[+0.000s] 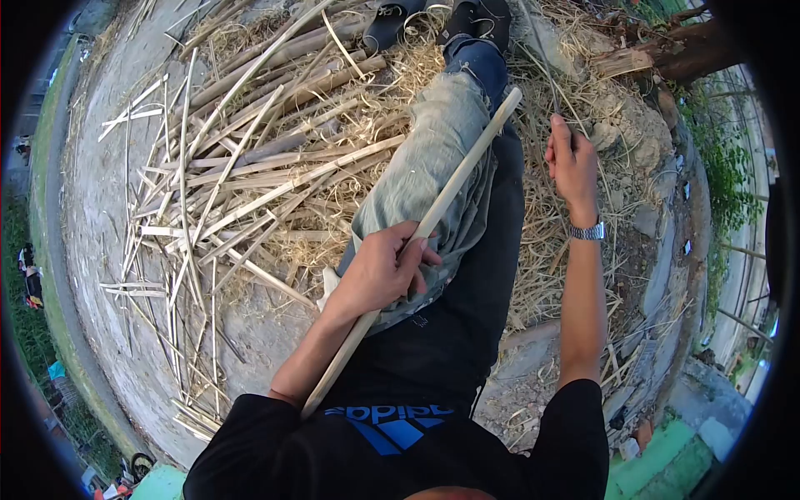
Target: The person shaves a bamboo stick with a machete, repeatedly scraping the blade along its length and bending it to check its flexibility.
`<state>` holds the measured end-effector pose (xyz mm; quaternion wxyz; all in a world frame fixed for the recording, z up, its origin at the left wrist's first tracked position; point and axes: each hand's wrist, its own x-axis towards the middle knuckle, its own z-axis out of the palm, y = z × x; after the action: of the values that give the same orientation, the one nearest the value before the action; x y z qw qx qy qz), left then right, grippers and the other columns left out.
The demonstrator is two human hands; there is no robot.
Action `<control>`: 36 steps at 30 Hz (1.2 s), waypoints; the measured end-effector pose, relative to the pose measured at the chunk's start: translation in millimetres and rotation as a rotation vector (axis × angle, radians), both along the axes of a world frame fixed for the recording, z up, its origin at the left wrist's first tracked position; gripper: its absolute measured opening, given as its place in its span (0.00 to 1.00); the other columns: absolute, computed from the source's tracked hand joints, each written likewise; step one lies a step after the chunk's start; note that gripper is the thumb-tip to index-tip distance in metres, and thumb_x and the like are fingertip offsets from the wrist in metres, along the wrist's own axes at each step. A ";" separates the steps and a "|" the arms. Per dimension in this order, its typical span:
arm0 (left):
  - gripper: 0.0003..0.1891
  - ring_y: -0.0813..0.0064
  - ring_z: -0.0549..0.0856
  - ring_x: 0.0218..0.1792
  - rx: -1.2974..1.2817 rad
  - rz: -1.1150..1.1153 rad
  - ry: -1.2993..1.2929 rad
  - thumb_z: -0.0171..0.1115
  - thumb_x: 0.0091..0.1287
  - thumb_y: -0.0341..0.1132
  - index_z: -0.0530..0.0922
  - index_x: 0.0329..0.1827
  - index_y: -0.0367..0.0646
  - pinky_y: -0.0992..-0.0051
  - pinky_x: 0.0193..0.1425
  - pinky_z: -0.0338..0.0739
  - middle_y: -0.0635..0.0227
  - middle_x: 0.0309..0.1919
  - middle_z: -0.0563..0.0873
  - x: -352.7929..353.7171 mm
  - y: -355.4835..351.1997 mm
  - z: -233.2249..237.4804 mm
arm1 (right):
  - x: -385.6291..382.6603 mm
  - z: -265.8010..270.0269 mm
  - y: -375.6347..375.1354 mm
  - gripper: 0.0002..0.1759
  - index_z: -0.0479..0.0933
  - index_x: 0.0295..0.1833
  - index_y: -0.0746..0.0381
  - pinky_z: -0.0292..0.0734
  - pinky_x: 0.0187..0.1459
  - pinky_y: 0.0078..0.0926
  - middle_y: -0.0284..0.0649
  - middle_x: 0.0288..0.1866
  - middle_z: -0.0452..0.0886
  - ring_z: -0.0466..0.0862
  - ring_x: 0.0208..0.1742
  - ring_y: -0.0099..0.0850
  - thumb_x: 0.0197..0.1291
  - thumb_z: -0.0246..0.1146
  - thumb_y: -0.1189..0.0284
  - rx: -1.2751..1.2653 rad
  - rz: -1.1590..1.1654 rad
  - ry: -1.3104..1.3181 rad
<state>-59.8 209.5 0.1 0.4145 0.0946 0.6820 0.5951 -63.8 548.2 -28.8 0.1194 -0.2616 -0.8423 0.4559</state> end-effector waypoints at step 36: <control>0.12 0.83 0.80 0.20 -0.210 0.087 0.421 0.57 0.79 0.33 0.85 0.44 0.33 0.76 0.26 0.73 0.68 0.22 0.86 -0.4 -16.5 12.8 | -40.6 26.8 -40.8 0.47 0.80 0.23 0.66 0.77 0.28 0.49 0.55 0.18 0.79 0.83 0.23 0.54 0.72 0.51 0.31 0.602 0.407 -0.202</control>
<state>-60.2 193.0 12.9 0.2447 0.1434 0.8150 0.5053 -104.4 507.4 -2.0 0.0143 -0.0856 -0.9809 0.1740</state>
